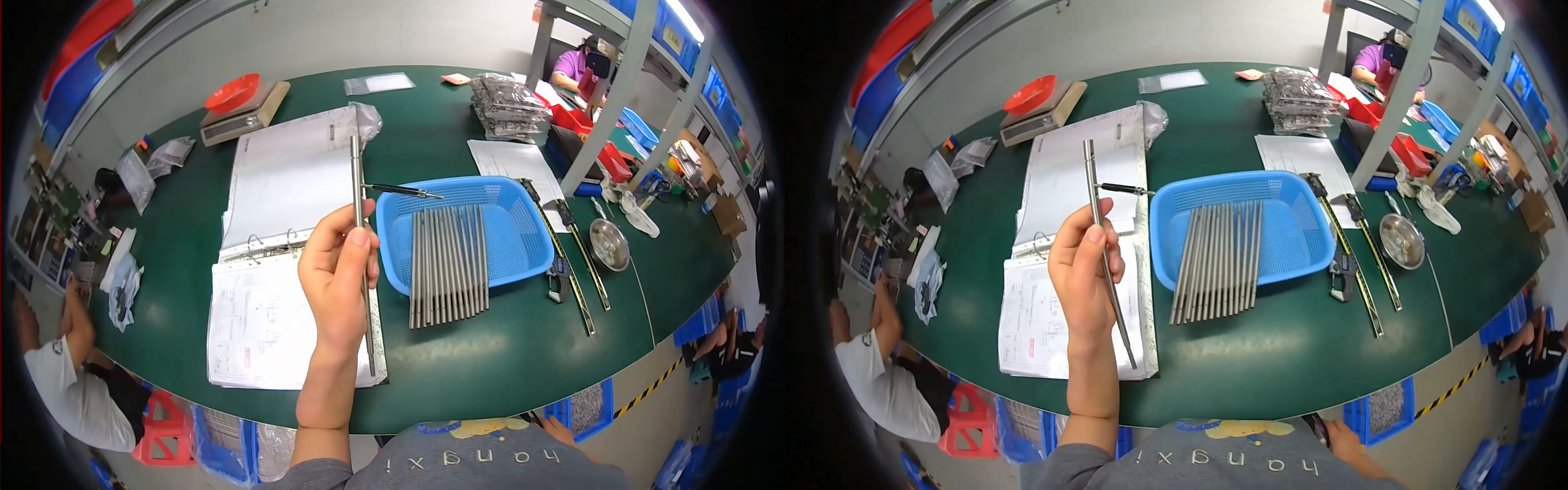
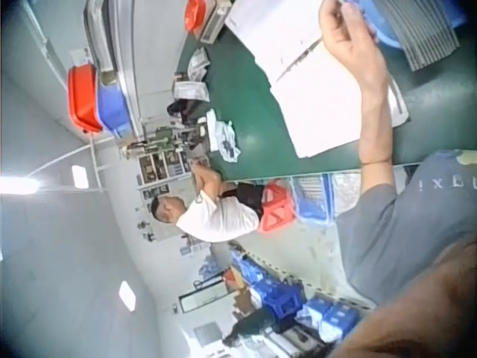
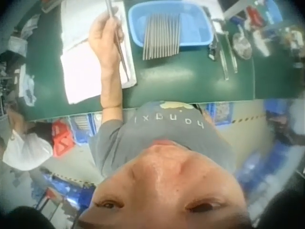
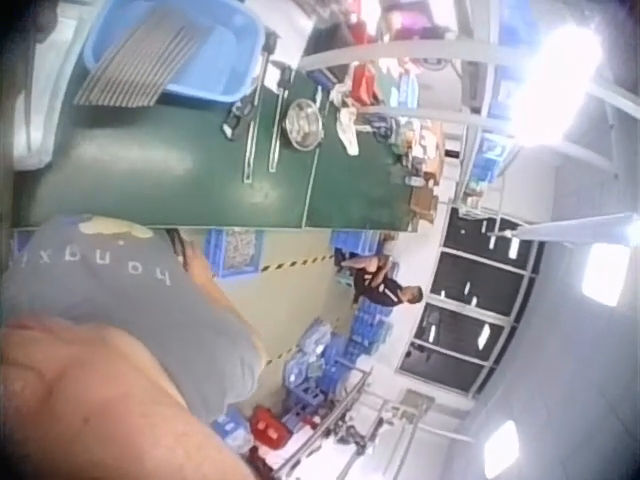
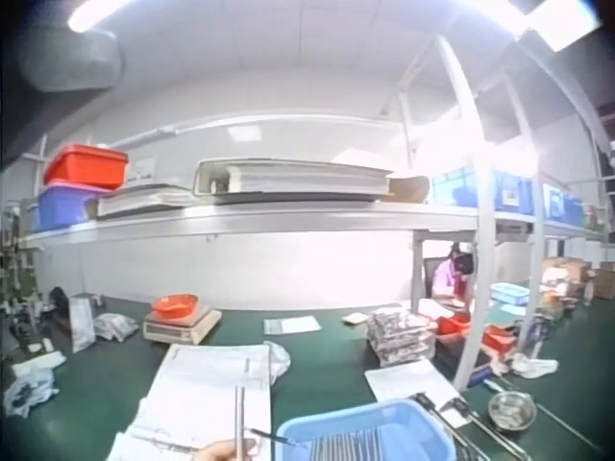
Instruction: Inspecting and sorting various metal rods and components at a workshop table.
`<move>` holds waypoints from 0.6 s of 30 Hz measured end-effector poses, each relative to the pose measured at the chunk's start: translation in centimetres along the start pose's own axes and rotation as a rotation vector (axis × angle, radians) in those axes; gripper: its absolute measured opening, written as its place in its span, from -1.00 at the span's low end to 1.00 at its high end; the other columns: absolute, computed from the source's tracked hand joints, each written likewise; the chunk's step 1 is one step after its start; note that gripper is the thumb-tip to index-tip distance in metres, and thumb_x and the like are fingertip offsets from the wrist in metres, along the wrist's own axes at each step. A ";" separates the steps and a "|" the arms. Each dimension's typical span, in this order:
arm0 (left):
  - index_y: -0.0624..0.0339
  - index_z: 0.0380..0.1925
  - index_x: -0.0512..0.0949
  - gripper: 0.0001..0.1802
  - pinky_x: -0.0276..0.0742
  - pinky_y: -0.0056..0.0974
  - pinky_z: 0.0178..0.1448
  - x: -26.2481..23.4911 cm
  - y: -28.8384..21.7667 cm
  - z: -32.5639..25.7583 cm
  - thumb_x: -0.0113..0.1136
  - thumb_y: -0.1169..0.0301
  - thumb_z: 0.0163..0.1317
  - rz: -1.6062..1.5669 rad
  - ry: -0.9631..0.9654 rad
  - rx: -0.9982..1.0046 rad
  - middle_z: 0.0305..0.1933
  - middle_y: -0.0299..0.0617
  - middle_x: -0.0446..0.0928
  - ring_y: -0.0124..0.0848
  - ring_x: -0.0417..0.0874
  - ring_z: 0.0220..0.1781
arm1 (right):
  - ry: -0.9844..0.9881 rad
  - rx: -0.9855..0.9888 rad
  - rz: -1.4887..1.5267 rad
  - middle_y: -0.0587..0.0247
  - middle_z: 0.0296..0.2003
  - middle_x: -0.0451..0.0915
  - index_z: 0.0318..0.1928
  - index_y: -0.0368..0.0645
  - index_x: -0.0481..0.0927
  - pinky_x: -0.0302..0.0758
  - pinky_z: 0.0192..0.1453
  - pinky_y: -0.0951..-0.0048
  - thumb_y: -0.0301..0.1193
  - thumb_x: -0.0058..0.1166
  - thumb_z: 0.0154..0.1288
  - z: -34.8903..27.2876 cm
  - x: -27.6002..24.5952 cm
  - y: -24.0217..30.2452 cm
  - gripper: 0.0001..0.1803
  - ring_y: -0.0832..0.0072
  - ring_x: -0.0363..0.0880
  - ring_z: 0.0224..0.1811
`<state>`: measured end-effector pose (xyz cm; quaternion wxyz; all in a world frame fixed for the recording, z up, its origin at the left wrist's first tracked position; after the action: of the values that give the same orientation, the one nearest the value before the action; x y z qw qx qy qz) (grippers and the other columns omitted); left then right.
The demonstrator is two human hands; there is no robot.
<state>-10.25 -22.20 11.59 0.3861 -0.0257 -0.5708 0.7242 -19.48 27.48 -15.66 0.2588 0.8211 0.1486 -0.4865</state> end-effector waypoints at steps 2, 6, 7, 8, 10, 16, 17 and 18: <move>0.42 0.02 0.44 -0.64 0.22 -0.56 -0.59 0.2 0.2 -0.1 0.03 0.41 0.29 0.001 0.013 0.003 -0.43 -0.30 0.43 -0.66 0.33 -0.61 | -0.024 -0.059 0.108 0.06 -0.18 0.51 -0.02 -0.08 0.56 0.50 -0.12 0.23 -0.41 0.28 -0.15 0.6 -0.7 2.2 -0.46 0.10 0.54 -0.16; 0.44 0.03 0.43 -0.63 0.17 -0.56 -0.59 -1.1 0.2 0.6 0.01 0.41 0.29 0.067 -0.042 0.036 -0.43 -0.31 0.41 -0.66 0.30 -0.61 | 0.259 -0.300 0.635 0.22 -0.22 0.55 0.06 -0.17 0.53 0.47 -0.09 0.31 -0.55 0.25 -0.20 2.6 -1.1 2.3 -0.36 0.38 0.53 -0.16; 0.44 0.05 0.41 -0.63 0.17 -0.56 -0.59 -0.8 0.1 0.6 -0.01 0.41 0.31 0.057 -0.037 0.041 -0.41 -0.31 0.40 -0.66 0.31 -0.60 | 0.315 -0.353 0.731 0.26 -0.23 0.56 0.08 -0.19 0.52 0.46 -0.10 0.35 -0.57 0.22 -0.22 3.0 -2.1 2.9 -0.34 0.45 0.51 -0.16; 0.44 0.07 0.38 -0.62 0.17 -0.57 -0.59 -0.6 -0.1 0.6 -0.04 0.41 0.33 0.044 -0.032 0.047 -0.40 -0.31 0.40 -0.66 0.31 -0.59 | 0.375 -0.312 0.818 0.27 -0.23 0.57 0.07 -0.19 0.53 0.46 -0.11 0.39 -0.59 0.20 -0.20 3.5 -1.3 2.2 -0.36 0.49 0.51 -0.16; 0.44 0.11 0.34 -0.61 0.18 -0.57 -0.58 -1.0 -0.8 0.4 -0.09 0.42 0.36 0.019 -0.013 0.088 -0.37 -0.31 0.39 -0.67 0.31 -0.56 | 0.459 -0.185 0.962 0.29 -0.25 0.58 0.07 -0.19 0.52 0.45 -0.14 0.48 -0.58 0.19 -0.17 3.8 -0.1 1.3 -0.38 0.54 0.50 -0.17; 0.49 0.11 0.33 -0.60 0.20 -0.56 -0.58 -0.6 -0.9 1.1 -0.07 0.44 0.34 -0.008 0.033 0.096 -0.36 -0.26 0.40 -0.64 0.31 -0.56 | 0.459 0.299 1.062 0.25 -0.31 0.56 0.09 -0.20 0.48 0.47 -0.29 0.51 -0.30 0.33 -0.07 4.1 4.5 0.4 -0.36 0.55 0.52 -0.28; 0.49 0.12 0.32 -0.59 0.20 -0.55 -0.58 -1.1 -1.2 0.9 -0.08 0.44 0.34 0.004 -0.003 0.112 -0.36 -0.26 0.40 -0.64 0.31 -0.55 | 0.350 0.250 0.865 0.21 -0.32 0.56 0.08 -0.20 0.47 0.48 -0.36 0.49 -0.18 0.36 -0.04 4.2 4.8 0.3 -0.33 0.53 0.53 -0.30; 0.49 0.12 0.32 -0.59 0.20 -0.55 -0.58 -1.7 -1.1 0.7 -0.08 0.44 0.34 -0.001 0.020 0.094 -0.36 -0.26 0.40 -0.64 0.31 -0.55 | 0.342 0.271 0.885 0.21 -0.32 0.56 0.08 -0.20 0.47 0.48 -0.36 0.49 -0.18 0.36 -0.04 3.3 5.2 0.4 -0.33 0.53 0.53 -0.30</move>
<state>-8.78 -23.76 12.10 0.3928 -0.0146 -0.5321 0.7499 -19.11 25.23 -21.39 0.3033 0.8998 -0.2389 -0.2032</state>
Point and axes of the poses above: each hand's wrist, its own z-axis towards the middle knuckle, its own x-axis out of the palm, y = z × x, the point moved 7 cm from there along z, towards the middle knuckle
